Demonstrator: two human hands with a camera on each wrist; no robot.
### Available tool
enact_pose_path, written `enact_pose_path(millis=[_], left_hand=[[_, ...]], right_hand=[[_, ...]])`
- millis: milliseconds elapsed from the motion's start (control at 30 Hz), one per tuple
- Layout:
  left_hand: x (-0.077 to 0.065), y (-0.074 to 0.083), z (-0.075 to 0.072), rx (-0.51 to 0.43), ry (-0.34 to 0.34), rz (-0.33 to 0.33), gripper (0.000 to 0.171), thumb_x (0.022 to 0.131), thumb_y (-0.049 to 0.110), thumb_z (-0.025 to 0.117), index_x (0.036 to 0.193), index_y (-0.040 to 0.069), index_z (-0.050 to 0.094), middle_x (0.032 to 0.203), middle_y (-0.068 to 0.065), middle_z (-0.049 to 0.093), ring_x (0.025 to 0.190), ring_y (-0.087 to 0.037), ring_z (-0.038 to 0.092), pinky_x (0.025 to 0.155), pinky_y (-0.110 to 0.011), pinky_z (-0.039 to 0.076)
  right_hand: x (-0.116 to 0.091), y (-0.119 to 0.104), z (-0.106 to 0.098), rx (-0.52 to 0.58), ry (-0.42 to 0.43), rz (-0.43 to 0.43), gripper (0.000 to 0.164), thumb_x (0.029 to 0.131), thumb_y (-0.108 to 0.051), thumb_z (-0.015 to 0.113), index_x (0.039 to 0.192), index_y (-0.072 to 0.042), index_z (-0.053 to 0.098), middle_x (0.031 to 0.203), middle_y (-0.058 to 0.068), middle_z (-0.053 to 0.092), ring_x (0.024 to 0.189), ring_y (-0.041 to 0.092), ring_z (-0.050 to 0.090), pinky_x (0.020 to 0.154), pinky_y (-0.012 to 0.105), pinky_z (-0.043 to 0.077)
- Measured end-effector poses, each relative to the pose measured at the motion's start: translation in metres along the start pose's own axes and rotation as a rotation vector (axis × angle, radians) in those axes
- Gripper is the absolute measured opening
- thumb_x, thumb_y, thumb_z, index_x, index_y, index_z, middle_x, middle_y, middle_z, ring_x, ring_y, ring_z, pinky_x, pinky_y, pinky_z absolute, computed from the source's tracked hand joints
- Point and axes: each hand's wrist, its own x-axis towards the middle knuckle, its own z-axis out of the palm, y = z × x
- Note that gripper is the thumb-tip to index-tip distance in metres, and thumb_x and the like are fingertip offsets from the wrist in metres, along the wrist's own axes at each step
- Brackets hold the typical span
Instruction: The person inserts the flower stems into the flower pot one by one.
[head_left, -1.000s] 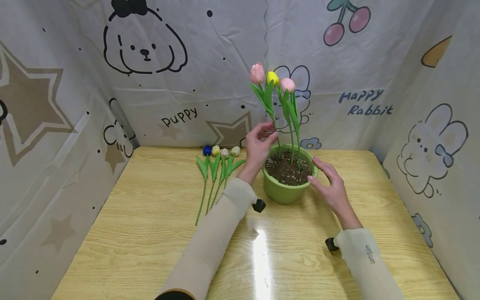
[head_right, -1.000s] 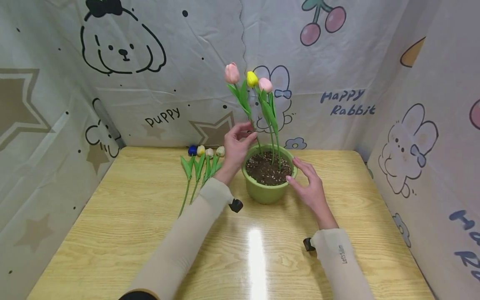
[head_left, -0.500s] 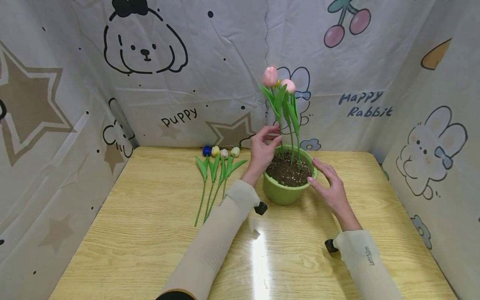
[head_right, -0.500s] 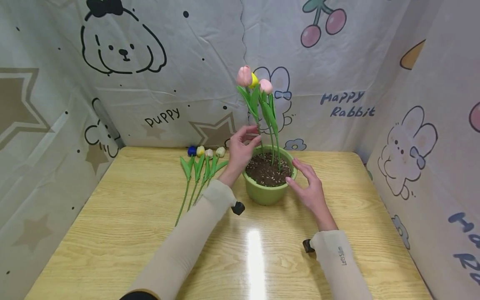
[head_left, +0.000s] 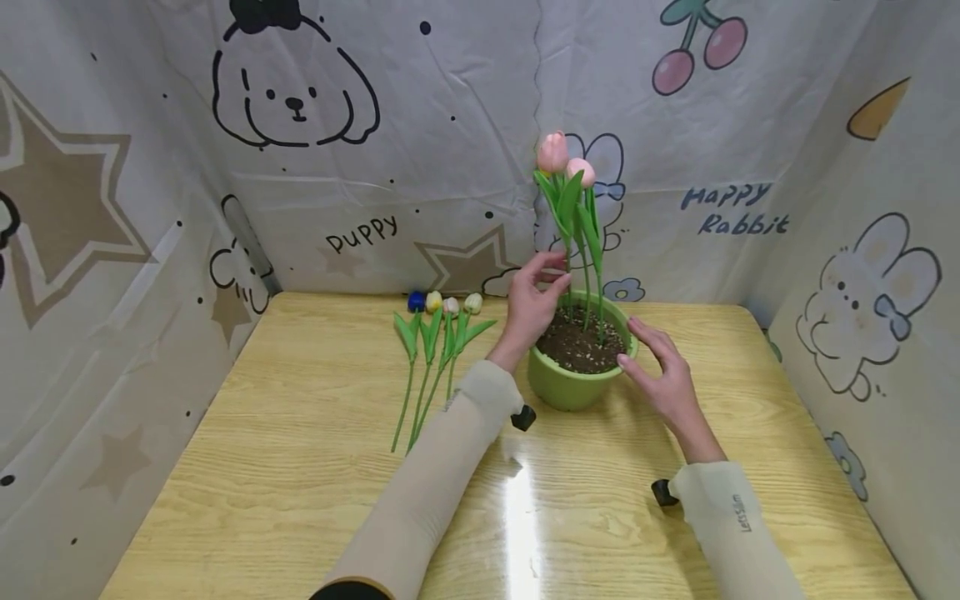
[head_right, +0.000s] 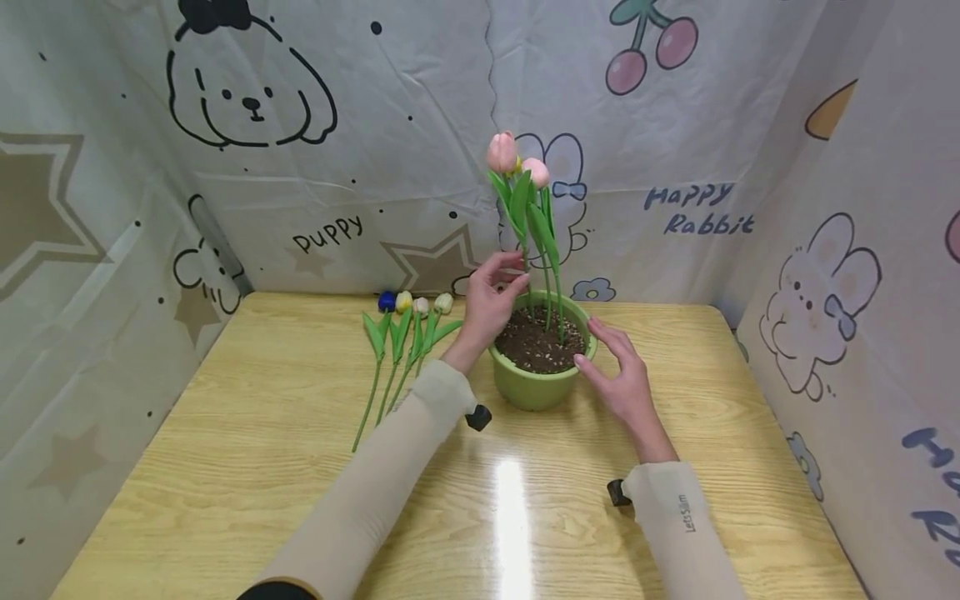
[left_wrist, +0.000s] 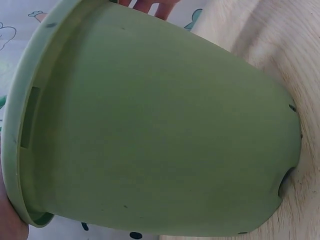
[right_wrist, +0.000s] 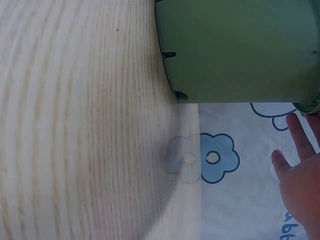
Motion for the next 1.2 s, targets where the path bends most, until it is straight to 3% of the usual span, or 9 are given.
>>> enact_pose_path(millis=[267,1033,1200], left_hand=[[0.001,0.002,0.004,0.182,-0.09,-0.022,0.03,0.097,0.003,0.071,0.126,0.005,0.068,0.114,-0.013,0.072,0.095,-0.024,0.072,0.075,-0.019,0.062],[0.0,0.001,-0.001,0.239,-0.119,-0.1,0.025,0.095,0.002,0.073,0.119,0.005,0.068,0.11,-0.01,0.071,0.094,-0.023,0.073,0.075,-0.022,0.062],[0.001,-0.001,-0.003,0.247,-0.136,-0.118,0.025,0.094,0.0,0.073,0.118,0.005,0.068,0.11,-0.01,0.071,0.095,-0.025,0.075,0.076,-0.023,0.062]], right_hand=[[0.0,0.0,-0.003,0.003,0.0,-0.001,0.059,0.098,-0.013,0.071,0.153,-0.017,0.052,0.159,0.009,0.047,0.14,-0.001,0.04,0.127,0.055,0.027],[0.001,0.002,0.0,0.006,0.005,-0.01,0.06,0.097,-0.008,0.071,0.153,-0.012,0.051,0.16,0.012,0.046,0.139,-0.004,0.039,0.128,0.051,0.026],[-0.001,-0.013,0.002,0.02,0.001,-0.012,0.058,0.097,-0.005,0.069,0.152,-0.004,0.051,0.158,0.018,0.045,0.138,-0.003,0.04,0.128,0.055,0.025]])
